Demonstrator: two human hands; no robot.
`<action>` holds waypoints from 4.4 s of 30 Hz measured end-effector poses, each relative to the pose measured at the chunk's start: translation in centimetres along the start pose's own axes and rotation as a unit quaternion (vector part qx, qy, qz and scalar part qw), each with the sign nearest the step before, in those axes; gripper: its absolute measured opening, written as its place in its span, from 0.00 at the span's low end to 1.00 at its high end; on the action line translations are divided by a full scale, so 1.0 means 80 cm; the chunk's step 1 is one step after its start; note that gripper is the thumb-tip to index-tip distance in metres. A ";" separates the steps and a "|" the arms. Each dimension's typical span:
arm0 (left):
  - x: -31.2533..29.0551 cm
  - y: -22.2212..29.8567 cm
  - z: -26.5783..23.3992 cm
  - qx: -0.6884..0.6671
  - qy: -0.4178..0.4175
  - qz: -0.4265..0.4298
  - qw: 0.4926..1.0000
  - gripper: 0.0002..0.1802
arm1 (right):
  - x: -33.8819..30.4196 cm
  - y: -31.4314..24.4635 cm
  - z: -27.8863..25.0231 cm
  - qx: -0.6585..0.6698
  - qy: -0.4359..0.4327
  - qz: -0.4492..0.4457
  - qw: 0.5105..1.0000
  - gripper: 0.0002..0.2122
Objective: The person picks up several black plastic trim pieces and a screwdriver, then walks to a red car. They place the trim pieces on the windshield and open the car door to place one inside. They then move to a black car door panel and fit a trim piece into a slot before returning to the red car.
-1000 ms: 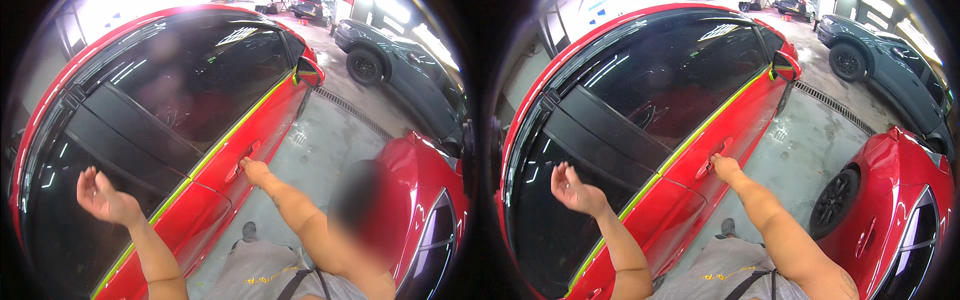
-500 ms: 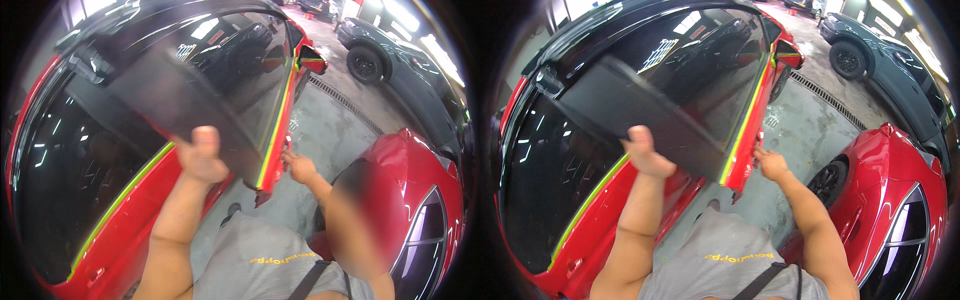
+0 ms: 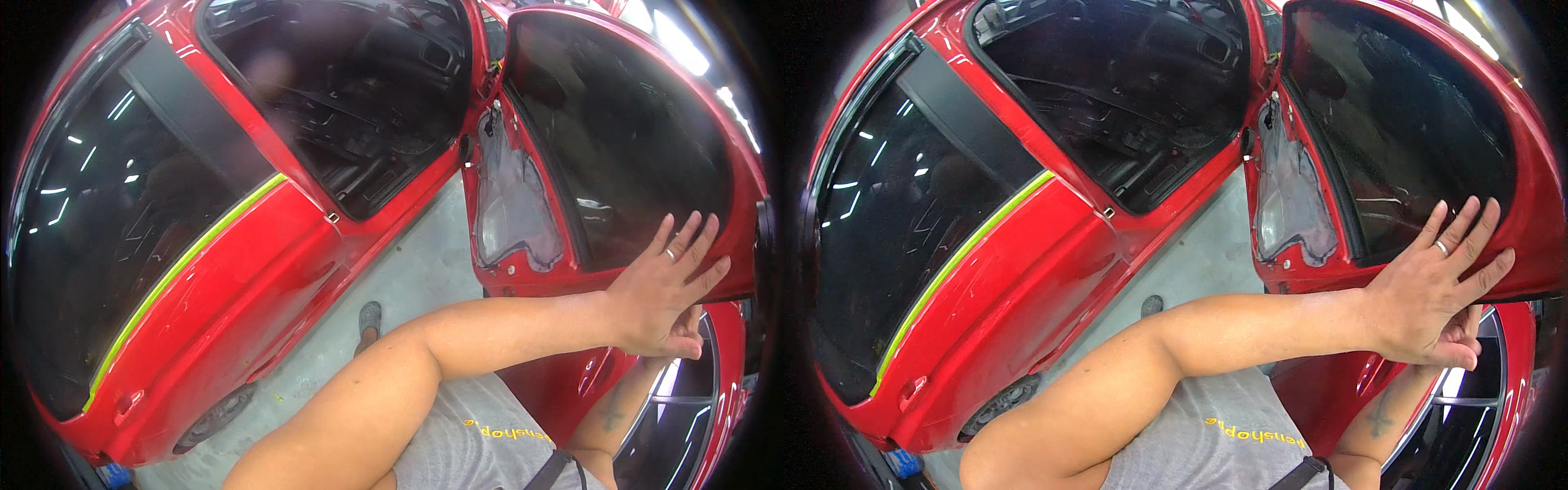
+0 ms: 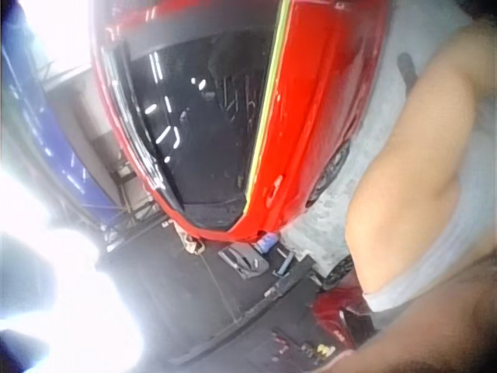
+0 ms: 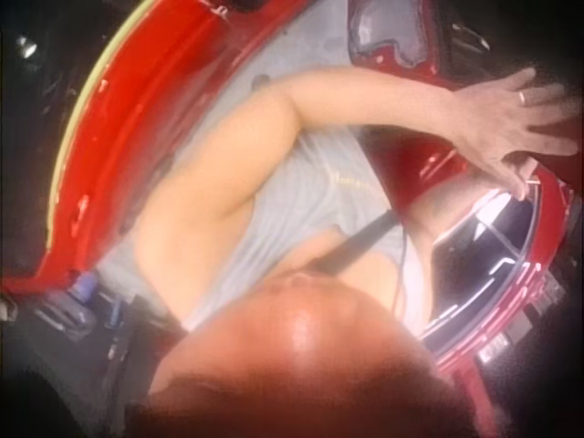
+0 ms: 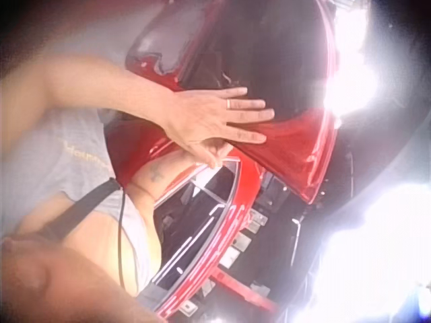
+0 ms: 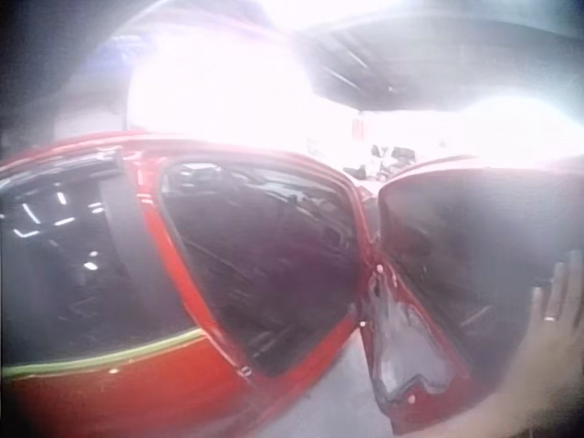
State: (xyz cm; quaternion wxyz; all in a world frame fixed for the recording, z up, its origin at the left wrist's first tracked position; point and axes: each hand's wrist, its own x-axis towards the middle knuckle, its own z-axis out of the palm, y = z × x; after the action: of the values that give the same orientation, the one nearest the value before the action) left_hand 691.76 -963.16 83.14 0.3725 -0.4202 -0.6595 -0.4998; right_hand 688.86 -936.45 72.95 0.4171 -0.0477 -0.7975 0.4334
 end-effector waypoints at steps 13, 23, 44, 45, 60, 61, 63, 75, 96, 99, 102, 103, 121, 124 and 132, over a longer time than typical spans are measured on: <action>-0.419 -0.087 -0.082 -0.041 -0.311 -0.369 0.875 0.29 | 0.062 0.004 0.032 -0.063 0.231 -0.253 0.937 0.31; -0.625 -0.079 -0.345 0.196 -0.258 -0.736 0.594 0.33 | 0.098 0.063 0.016 0.125 0.195 -0.078 0.970 0.25; -0.576 -0.083 -0.269 0.140 -0.223 -0.770 0.581 0.32 | 0.087 0.078 0.046 0.135 0.200 0.003 0.970 0.25; -0.578 -0.084 -0.266 0.135 -0.214 -0.773 0.582 0.32 | 0.077 0.083 0.048 0.106 0.196 0.017 0.975 0.25; -0.557 -0.319 -0.275 0.094 -0.127 -0.779 0.606 0.27 | 0.014 0.176 0.071 -0.074 0.254 0.169 0.949 0.24; -0.544 -0.342 -0.276 0.085 -0.131 -0.779 0.608 0.27 | 0.016 0.201 0.057 -0.083 0.242 0.161 0.953 0.26; -0.535 -0.376 -0.281 0.074 -0.135 -0.776 0.611 0.27 | 0.016 0.169 0.101 -0.045 0.290 0.178 0.939 0.29; -0.539 -0.469 -0.304 0.060 -0.138 -0.791 0.592 0.28 | -0.097 0.290 0.098 -0.215 0.160 0.146 0.952 0.29; -0.407 -0.731 -0.600 0.115 0.588 -0.563 0.569 0.22 | -0.239 0.319 0.364 -0.118 -0.537 0.469 0.691 0.11; -0.398 -0.755 -0.711 0.131 0.635 -0.613 0.453 0.46 | -0.213 0.366 0.414 -0.052 -0.571 0.436 0.694 0.13; -0.404 -0.761 -0.789 0.155 0.590 -0.623 0.489 0.43 | -0.181 0.395 0.489 -0.058 -0.570 0.470 0.672 0.06; -0.393 -0.773 -0.792 0.143 0.582 -0.625 0.501 0.41 | -0.180 0.407 0.503 -0.060 -0.561 0.465 0.683 0.04; -0.318 -0.819 -0.847 0.113 0.621 -0.566 0.530 0.24 | -0.023 0.365 0.789 -0.055 -0.571 0.337 0.747 0.09; -0.292 -0.821 -0.897 0.115 0.605 -0.535 0.578 0.22 | -0.045 0.350 0.779 -0.054 -0.617 0.321 0.716 0.08; -0.173 -0.840 -0.994 0.048 0.584 -0.462 0.666 0.21 | -0.121 0.372 0.721 -0.070 -0.598 0.379 0.703 0.06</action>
State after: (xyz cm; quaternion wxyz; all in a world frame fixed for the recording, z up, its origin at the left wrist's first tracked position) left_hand 640.25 -1052.90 65.01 0.4225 0.3347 -0.4393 -0.7187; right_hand 645.90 -959.79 29.22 -0.3514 -0.1060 -0.8221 0.4352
